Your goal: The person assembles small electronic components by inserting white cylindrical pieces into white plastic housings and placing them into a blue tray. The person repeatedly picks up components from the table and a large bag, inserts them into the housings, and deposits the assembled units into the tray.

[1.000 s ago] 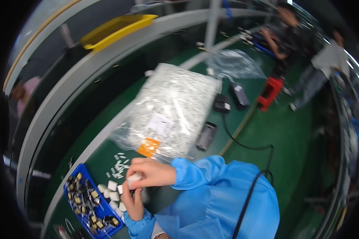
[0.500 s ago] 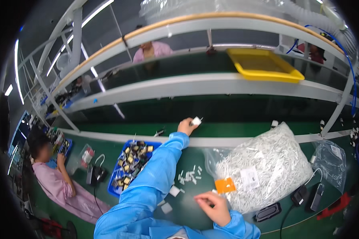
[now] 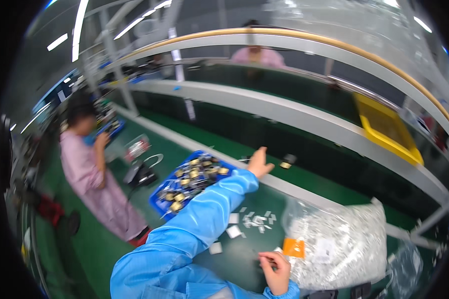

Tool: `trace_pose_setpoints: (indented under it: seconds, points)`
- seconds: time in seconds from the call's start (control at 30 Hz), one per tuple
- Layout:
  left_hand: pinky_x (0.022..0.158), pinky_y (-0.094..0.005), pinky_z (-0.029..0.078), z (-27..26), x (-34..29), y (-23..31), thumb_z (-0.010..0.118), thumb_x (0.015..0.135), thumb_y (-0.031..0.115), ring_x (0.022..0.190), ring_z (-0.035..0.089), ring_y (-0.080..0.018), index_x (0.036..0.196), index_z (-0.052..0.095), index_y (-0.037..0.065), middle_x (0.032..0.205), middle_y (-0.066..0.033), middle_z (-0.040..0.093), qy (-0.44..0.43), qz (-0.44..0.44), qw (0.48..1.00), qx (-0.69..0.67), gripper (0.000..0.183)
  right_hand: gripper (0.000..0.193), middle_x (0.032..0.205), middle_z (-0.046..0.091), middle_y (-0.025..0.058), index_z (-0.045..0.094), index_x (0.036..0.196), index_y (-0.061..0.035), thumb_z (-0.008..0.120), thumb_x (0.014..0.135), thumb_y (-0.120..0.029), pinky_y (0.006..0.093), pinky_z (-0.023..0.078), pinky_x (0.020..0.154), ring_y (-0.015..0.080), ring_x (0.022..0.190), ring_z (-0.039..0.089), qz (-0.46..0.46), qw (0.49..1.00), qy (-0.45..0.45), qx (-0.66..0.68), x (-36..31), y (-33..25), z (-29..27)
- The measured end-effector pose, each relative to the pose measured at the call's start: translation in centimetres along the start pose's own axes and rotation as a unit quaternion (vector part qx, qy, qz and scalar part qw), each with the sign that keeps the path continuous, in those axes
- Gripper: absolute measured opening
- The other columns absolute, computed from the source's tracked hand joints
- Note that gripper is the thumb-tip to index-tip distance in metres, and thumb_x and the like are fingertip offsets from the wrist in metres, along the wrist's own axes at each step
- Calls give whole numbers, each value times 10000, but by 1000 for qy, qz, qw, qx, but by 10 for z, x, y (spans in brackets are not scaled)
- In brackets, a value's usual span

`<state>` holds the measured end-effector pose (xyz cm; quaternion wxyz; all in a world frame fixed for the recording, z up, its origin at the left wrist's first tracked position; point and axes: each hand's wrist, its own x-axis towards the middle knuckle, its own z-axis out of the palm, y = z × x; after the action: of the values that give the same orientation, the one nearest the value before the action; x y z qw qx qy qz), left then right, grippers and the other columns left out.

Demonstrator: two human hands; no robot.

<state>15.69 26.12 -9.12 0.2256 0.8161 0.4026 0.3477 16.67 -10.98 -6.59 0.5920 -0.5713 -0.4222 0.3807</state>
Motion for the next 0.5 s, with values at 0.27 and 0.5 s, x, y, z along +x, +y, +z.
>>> trace_pose_setpoints:
  seconds: [0.27,0.5]
  points:
    - [956,-434,356,-139,-186,-23,658,706,183,1157,373,-393,1179,437,31,1209,-209,418,-35,-15,993,113,544,90,822,584,69,615,872,-3,566,807,-40,226,432,568,133,696,564,-23,985,-107,-135,13,14,33]
    - [1012,-469,306,-163,-267,-16,608,738,77,1272,255,-408,1137,477,48,1283,-196,373,61,-41,988,137,421,106,900,592,95,615,889,-8,557,808,-43,263,420,642,177,807,557,-150,946,-207,-201,13,16,58]
